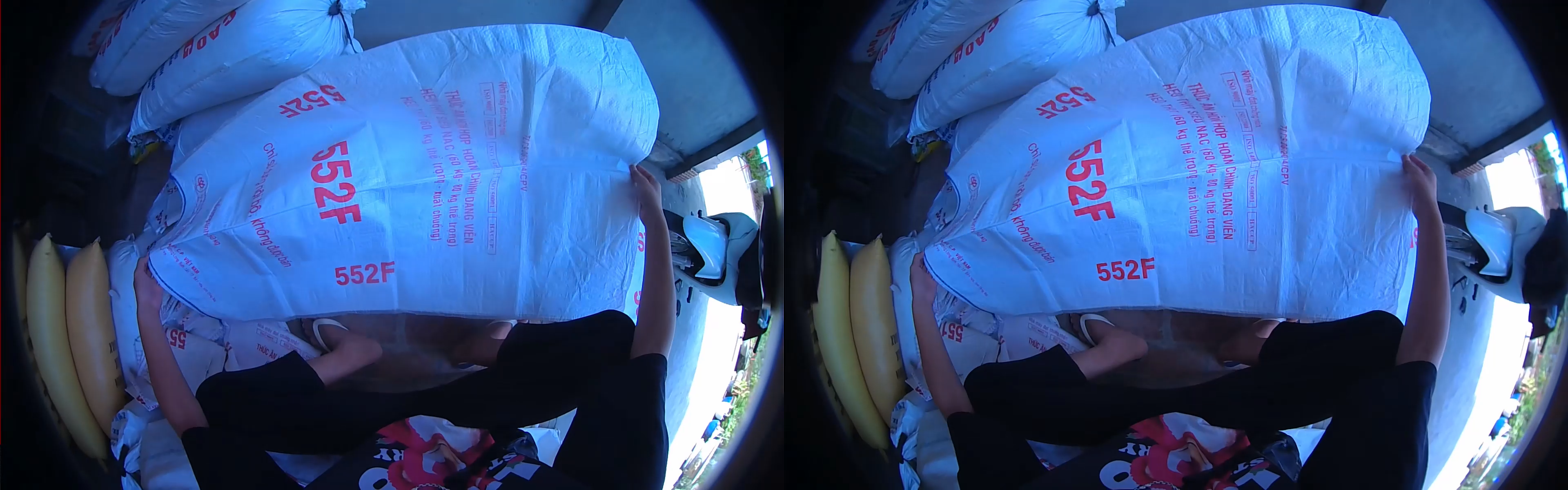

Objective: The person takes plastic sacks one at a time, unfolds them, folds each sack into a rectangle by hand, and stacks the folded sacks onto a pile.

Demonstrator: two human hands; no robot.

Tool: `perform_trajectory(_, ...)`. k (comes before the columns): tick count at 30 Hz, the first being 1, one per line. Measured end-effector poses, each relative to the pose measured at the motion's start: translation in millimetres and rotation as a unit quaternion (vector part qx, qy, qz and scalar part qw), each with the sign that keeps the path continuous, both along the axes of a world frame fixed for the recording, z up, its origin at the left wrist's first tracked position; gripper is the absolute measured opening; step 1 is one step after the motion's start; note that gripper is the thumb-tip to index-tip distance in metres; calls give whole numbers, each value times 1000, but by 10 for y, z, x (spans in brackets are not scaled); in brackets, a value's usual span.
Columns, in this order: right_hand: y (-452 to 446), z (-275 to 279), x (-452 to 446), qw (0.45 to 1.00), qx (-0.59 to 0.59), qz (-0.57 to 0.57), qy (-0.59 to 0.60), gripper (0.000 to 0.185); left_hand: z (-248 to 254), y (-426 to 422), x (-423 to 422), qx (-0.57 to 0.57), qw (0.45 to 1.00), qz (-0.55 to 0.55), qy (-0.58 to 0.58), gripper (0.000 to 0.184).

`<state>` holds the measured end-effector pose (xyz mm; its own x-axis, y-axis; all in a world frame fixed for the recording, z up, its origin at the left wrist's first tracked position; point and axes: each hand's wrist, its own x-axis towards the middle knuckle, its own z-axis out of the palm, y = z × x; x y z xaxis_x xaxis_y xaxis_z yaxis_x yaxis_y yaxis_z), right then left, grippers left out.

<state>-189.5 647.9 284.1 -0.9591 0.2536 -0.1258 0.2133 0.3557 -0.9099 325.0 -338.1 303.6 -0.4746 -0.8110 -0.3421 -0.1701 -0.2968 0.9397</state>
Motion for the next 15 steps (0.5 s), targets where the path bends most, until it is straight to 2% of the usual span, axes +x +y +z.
perform_trajectory(2, -21, -9, 13, 1000, -20, -6, -16, 56, -76, -164, 227, 13, 1000, -2, 5, 40)
perform_trajectory(6, -19, -143, -201, 997, -81, 3, 15, 58, -174, -352, 529, 2, 996, 81, -28, 45)
perform_trajectory(9, -299, 84, -21, 995, -94, 11, 6, 52, -228, -397, 600, -22, 993, 107, -53, 46)
perform_trajectory(11, -405, 156, 35, 998, -57, 0, 26, 53, -250, -445, 641, -52, 989, 110, -79, 45)
perform_trajectory(14, -400, 104, -40, 995, 58, -13, 80, 49, -91, -401, 559, -127, 933, 156, -299, 41)
perform_trajectory(15, -395, 84, -92, 989, 106, -15, 104, 47, -106, -451, 582, -97, 953, 132, -256, 41)
